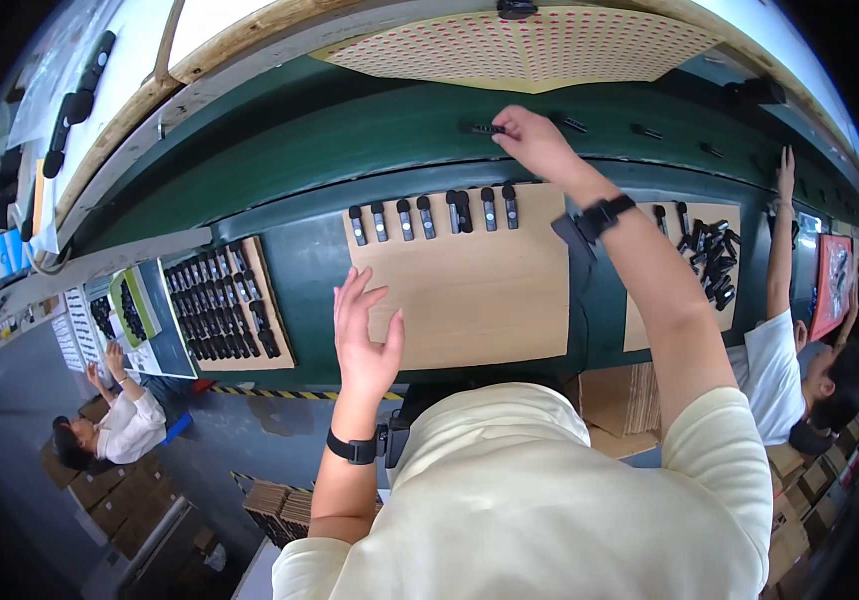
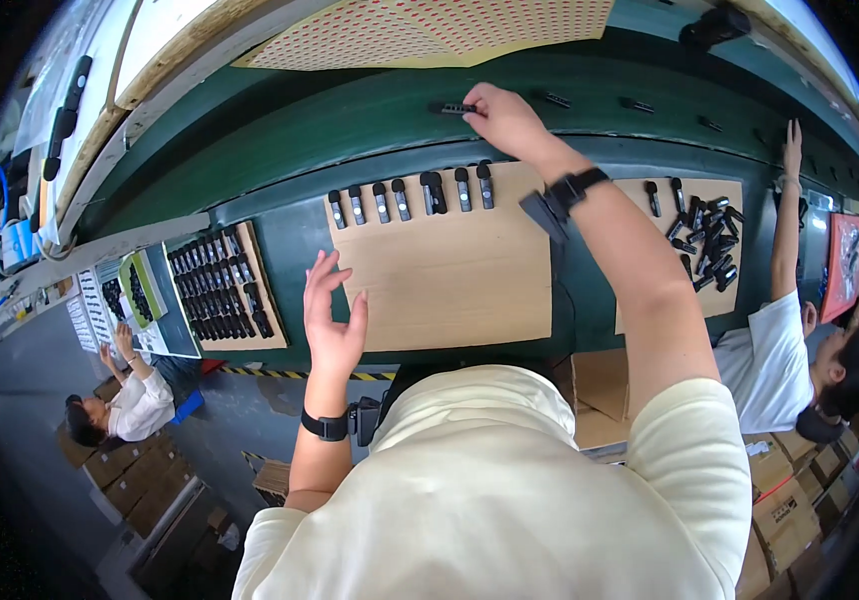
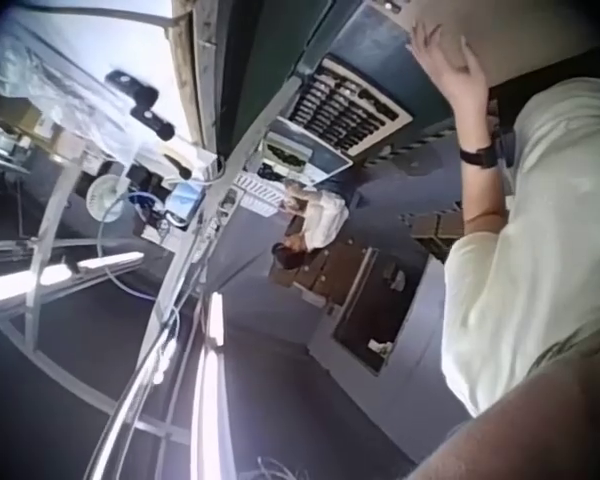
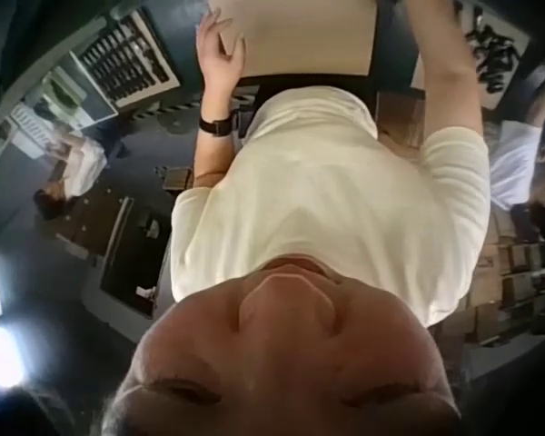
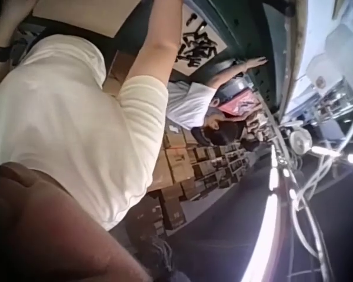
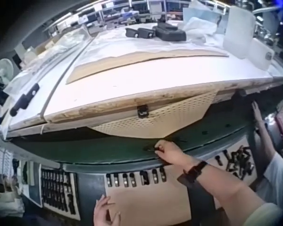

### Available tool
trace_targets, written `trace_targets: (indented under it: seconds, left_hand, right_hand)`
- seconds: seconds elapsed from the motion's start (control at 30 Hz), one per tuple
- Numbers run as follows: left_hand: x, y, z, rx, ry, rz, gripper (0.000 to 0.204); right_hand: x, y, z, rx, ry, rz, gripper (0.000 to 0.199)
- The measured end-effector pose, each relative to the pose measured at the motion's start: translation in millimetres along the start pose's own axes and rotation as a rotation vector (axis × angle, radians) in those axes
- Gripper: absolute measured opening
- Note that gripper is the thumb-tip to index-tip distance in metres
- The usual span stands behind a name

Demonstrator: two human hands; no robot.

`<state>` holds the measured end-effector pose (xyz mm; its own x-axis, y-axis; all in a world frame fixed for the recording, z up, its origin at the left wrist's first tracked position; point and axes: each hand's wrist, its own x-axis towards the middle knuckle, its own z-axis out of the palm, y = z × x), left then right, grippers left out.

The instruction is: The person places a cardboard sheet on the table, picks up microphones and receivers from the conveyor belt, and aligns them on the sheet. The person then picks up a microphone and a receiver at a time, presses them together, and returns the assembled units to the sheet.

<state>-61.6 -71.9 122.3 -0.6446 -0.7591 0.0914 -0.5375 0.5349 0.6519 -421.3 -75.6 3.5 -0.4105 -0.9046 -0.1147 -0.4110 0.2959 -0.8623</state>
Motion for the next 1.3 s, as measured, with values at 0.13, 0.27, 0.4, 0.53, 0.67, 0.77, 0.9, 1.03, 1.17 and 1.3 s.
trace_targets:
  seconds: [0.13,0.27,0.4,0.53,0.67,0.77,0.9,1.03,1.17,1.3]
  left_hand:
    - [20,20,-7,-0.179,0.001,0.051,0.036]
    - [36,59,-23,-0.287,-0.130,0.180,0.039]
    - [37,79,-44,-0.356,-0.261,0.354,0.037]
    - [28,85,-64,-0.424,-0.251,0.453,0.032]
    - [15,85,-82,-0.446,-0.198,0.508,0.029]
    - [10,83,-91,-0.442,-0.162,0.570,0.028]
    - [3,80,-101,-0.444,-0.113,0.631,0.026]
    - [-1,79,-108,-0.398,-0.067,0.703,0.025]
    - [-7,75,-108,-0.451,-0.073,0.628,0.025]
    - [-8,69,-100,-0.480,-0.106,0.604,0.026]
  right_hand:
    - [-89,-64,-18,0.120,-0.032,-0.094,0.022]
    - [-180,-139,-25,0.131,0.022,-0.184,0.022]
    - [-223,-187,-23,0.194,0.086,-0.300,0.024]
    - [-242,-212,-14,0.189,0.154,-0.387,0.025]
    - [-255,-230,-3,0.194,0.185,-0.459,0.027]
    - [-258,-239,2,0.180,0.192,-0.497,0.028]
    - [-263,-246,11,0.215,0.186,-0.535,0.028]
    - [-268,-250,19,0.269,0.174,-0.480,0.027]
    - [-269,-258,25,0.241,0.240,-0.509,0.027]
    - [-269,-270,28,0.196,0.234,-0.573,0.028]
